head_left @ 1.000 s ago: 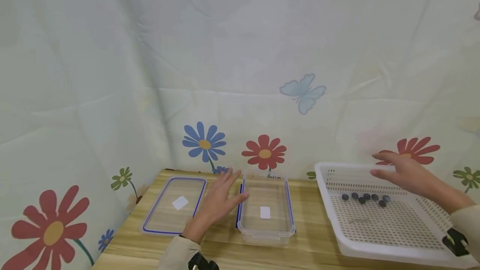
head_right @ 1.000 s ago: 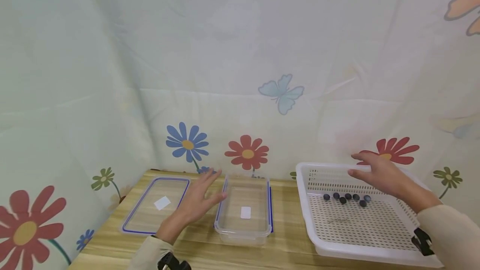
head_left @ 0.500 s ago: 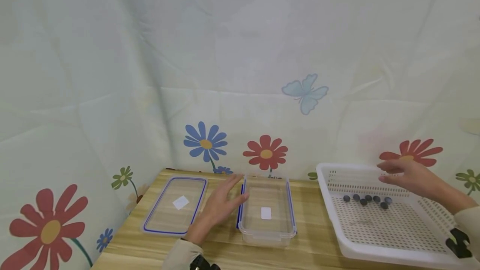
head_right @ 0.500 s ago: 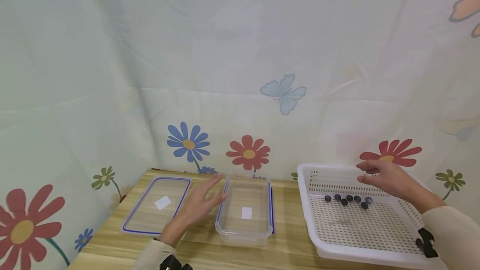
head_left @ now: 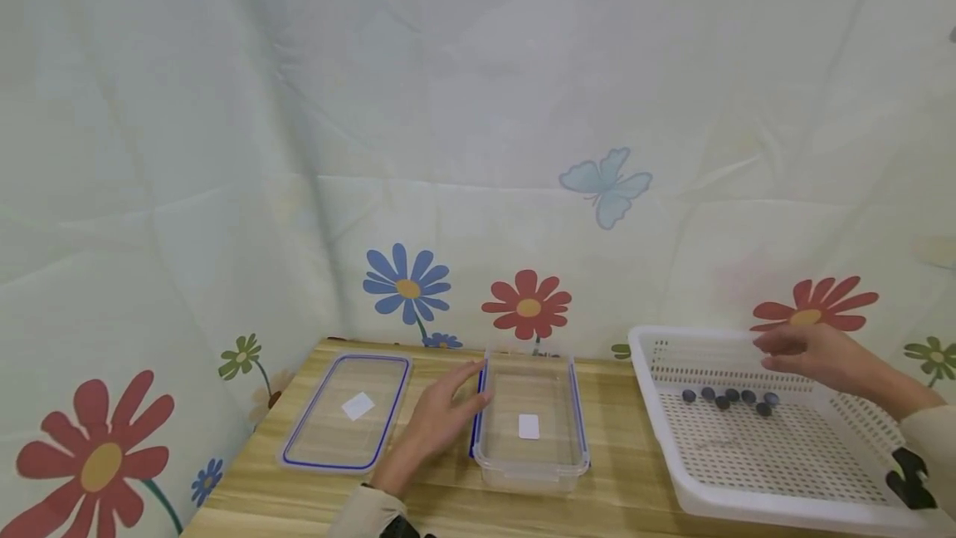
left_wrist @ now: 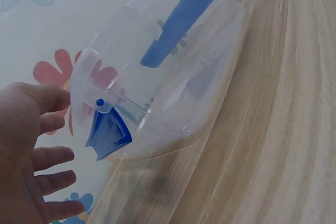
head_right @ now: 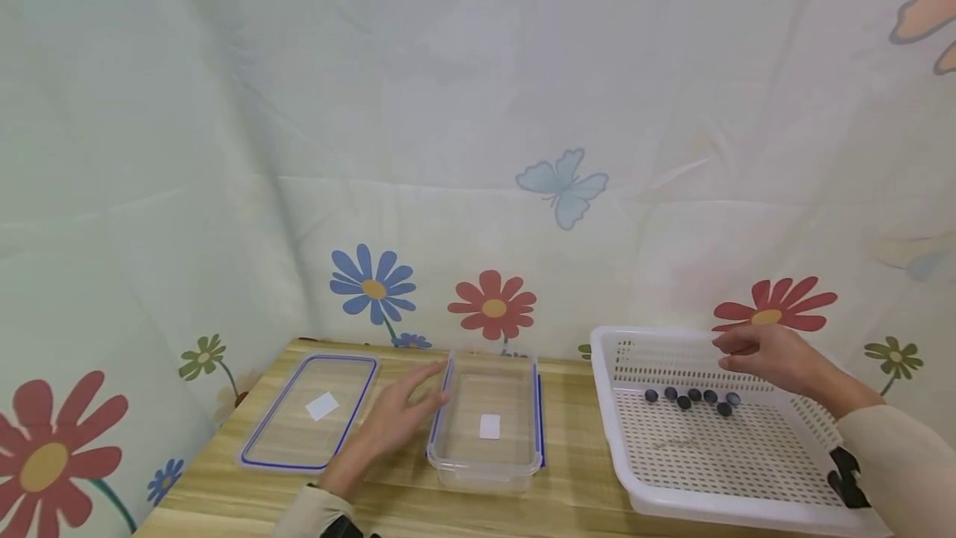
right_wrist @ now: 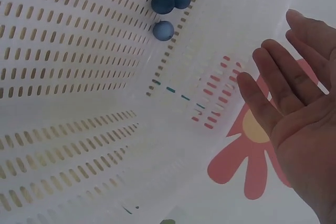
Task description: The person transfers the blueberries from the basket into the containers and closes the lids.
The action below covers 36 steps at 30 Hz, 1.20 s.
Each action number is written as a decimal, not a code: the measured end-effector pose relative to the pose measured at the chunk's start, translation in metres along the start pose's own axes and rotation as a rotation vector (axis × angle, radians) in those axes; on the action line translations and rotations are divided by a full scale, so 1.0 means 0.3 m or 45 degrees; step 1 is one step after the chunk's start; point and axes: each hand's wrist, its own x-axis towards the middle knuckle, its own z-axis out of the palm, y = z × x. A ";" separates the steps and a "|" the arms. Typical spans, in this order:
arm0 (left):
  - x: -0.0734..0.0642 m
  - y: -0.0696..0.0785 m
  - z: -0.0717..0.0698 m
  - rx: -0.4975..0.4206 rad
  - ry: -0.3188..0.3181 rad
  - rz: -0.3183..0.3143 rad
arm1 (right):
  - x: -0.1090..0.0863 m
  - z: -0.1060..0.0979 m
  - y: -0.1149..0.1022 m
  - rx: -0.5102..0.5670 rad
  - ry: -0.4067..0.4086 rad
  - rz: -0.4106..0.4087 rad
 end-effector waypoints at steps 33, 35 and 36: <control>-0.003 -0.026 0.028 -0.193 -0.072 -0.031 | 0.023 0.083 0.175 -0.075 -0.113 0.155; -0.004 -0.029 0.030 -0.185 -0.059 -0.033 | 0.025 0.089 0.180 -0.075 -0.106 0.153; -0.005 -0.030 0.031 -0.181 -0.053 -0.033 | 0.026 0.092 0.181 -0.077 -0.099 0.152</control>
